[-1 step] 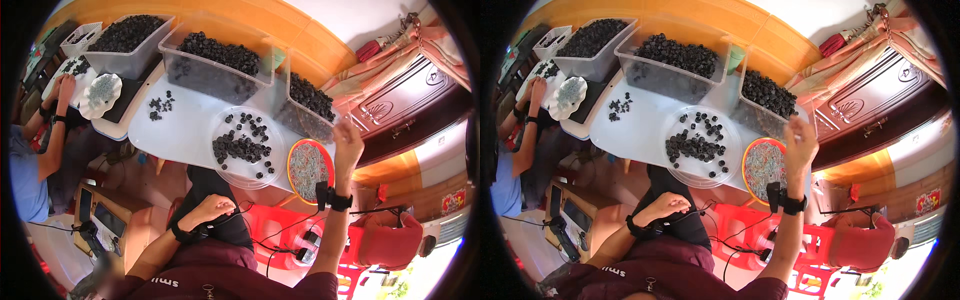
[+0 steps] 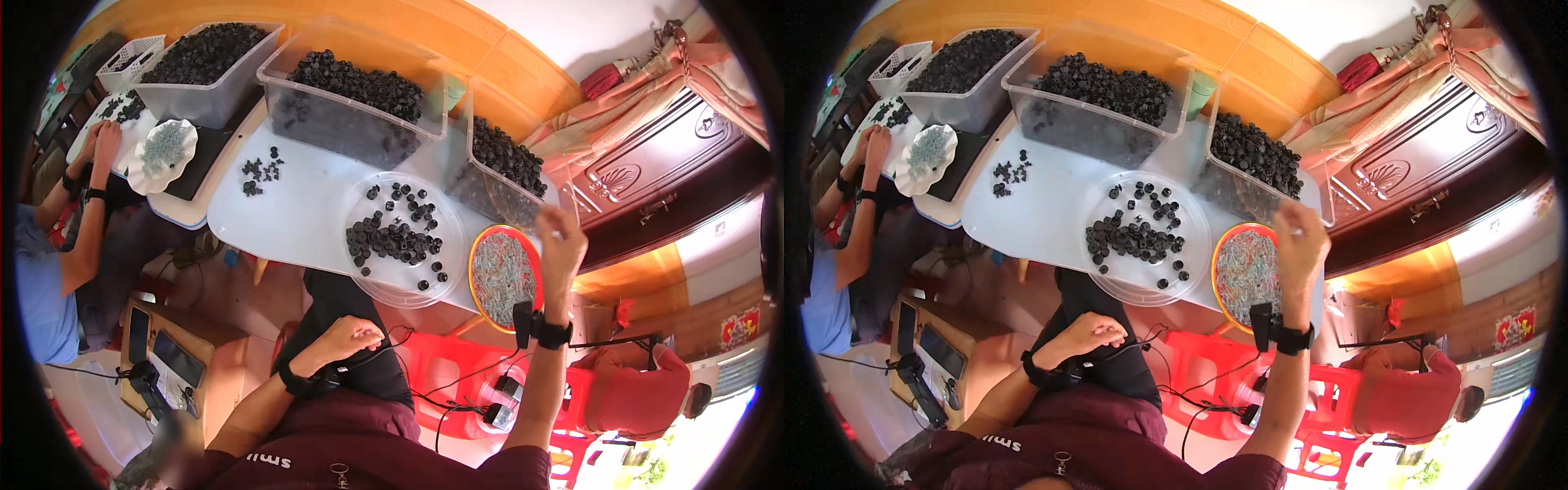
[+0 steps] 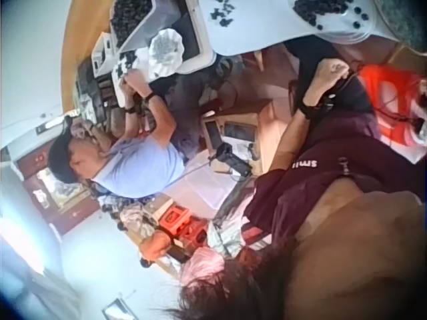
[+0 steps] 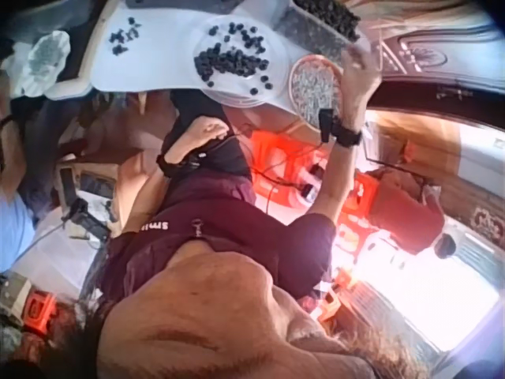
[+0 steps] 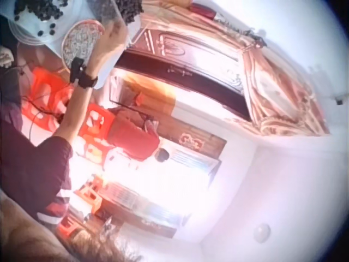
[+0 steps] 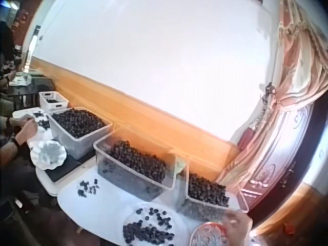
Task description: Assembling small black plastic industrial components by hand.
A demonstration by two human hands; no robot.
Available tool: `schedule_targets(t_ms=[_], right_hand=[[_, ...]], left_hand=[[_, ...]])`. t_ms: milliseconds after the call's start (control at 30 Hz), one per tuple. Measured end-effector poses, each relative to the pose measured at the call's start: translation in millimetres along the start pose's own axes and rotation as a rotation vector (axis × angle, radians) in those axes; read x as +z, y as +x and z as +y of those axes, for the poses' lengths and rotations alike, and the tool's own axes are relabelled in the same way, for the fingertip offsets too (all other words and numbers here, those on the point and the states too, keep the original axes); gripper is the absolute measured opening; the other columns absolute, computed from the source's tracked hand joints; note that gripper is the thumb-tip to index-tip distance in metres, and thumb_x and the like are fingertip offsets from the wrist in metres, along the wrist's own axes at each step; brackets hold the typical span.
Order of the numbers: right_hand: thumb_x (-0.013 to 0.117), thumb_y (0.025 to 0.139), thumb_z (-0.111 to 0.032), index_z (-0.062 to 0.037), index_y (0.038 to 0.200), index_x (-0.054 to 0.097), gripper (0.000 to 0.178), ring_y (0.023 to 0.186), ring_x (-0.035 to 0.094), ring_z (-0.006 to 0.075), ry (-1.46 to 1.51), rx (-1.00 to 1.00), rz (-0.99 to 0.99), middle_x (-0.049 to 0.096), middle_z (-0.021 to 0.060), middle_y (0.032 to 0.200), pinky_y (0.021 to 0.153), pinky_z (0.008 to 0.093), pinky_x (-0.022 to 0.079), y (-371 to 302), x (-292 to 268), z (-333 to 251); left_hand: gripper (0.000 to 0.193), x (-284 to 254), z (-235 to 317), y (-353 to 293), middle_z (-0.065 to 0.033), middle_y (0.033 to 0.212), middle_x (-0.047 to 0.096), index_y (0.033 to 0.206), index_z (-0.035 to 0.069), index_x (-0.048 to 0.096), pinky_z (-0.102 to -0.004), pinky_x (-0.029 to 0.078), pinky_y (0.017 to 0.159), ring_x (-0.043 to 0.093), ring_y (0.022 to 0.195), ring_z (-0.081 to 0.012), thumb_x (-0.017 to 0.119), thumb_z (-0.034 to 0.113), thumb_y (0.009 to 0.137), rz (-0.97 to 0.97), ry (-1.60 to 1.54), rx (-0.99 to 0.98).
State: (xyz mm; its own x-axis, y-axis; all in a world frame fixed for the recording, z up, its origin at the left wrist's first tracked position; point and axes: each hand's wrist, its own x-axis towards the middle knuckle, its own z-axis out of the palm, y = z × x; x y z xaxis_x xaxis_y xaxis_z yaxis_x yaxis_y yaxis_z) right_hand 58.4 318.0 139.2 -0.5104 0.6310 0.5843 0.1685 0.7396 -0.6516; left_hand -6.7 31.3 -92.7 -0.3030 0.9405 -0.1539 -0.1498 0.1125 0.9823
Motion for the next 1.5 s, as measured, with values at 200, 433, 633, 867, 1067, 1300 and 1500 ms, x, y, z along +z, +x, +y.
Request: schedule_targets(t_ms=[200,433,633,867,1067,1300,1500], right_hand=[[0.067,0.073,-0.008,-0.0003,0.088,0.065,0.017,0.071,0.063,0.0186,-0.331,0.118,-0.5,0.065,0.0108,0.077,0.065,0.0302,0.048,-56,-13,62],[0.069,0.067,-0.012,-0.0017,0.086,0.065,0.022,0.074,0.062,0.0301,-0.418,0.045,-0.482,0.063,0.0154,0.08,0.067,0.0375,0.049,-86,2,76],[0.061,0.069,-0.008,-0.0023,0.082,0.063,0.014,0.079,0.062,0.0336,-0.49,0.044,-0.563,0.063,0.0161,0.085,0.069,0.0411,0.048,-90,18,91],[0.067,0.066,-0.008,-0.0044,0.078,0.062,0.013,0.073,0.062,0.029,-0.387,0.126,-0.465,0.063,0.0109,0.073,0.065,0.0382,0.047,-85,10,75],[0.071,0.065,-0.012,-0.0033,0.072,0.06,0.015,0.064,0.062,0.027,-0.249,0.204,-0.343,0.062,0.0111,0.067,0.059,0.0358,0.047,-90,2,77],[0.069,0.071,-0.005,0.0007,0.076,0.062,0.011,0.062,0.058,0.0104,0.015,0.272,-0.227,0.06,0.0058,0.063,0.055,0.026,0.047,-88,-3,91],[0.066,0.077,-0.005,0.0002,0.082,0.061,0.009,0.062,0.056,0.0067,0.205,0.381,-0.17,0.06,0.0021,0.07,0.052,0.0201,0.045,-84,-4,106]], left_hand=[[0.022,-3,2,-3,-0.0093,0.086,0.067,0.097,-0.002,0.064,-0.0243,0.051,0.067,0.065,0.076,-0.0141,0.055,0.017,0.089,-0.022,-0.069,-0.011],[0.023,1,5,-1,-0.0101,0.085,0.067,0.098,-0.002,0.064,-0.0238,0.05,0.068,0.064,0.077,-0.013,0.055,0.018,0.09,-0.059,-0.073,-0.001],[0.021,-3,17,-6,-0.008,0.085,0.067,0.096,-0.001,0.065,-0.021,0.048,0.068,0.062,0.077,-0.0111,0.055,0.017,0.09,-0.027,-0.145,-0.14],[0.019,-7,22,-3,-0.0082,0.085,0.067,0.098,0.0,0.065,-0.0213,0.048,0.066,0.064,0.075,-0.0124,0.055,0.015,0.089,-0.039,-0.151,-0.143],[0.021,-1,34,-3,-0.0084,0.085,0.066,0.098,0.0,0.064,-0.0221,0.048,0.067,0.064,0.076,-0.0131,0.054,0.016,0.09,-0.05,-0.105,-0.144],[0.021,3,47,-9,-0.0081,0.087,0.066,0.098,0.0,0.064,-0.0219,0.047,0.068,0.063,0.077,-0.0128,0.055,0.017,0.089,-0.012,-0.09,-0.139],[0.023,-2,36,-8,-0.0091,0.086,0.065,0.098,-0.001,0.063,-0.0235,0.047,0.072,0.062,0.081,-0.0144,0.054,0.018,0.089,-0.018,-0.088,-0.215]])
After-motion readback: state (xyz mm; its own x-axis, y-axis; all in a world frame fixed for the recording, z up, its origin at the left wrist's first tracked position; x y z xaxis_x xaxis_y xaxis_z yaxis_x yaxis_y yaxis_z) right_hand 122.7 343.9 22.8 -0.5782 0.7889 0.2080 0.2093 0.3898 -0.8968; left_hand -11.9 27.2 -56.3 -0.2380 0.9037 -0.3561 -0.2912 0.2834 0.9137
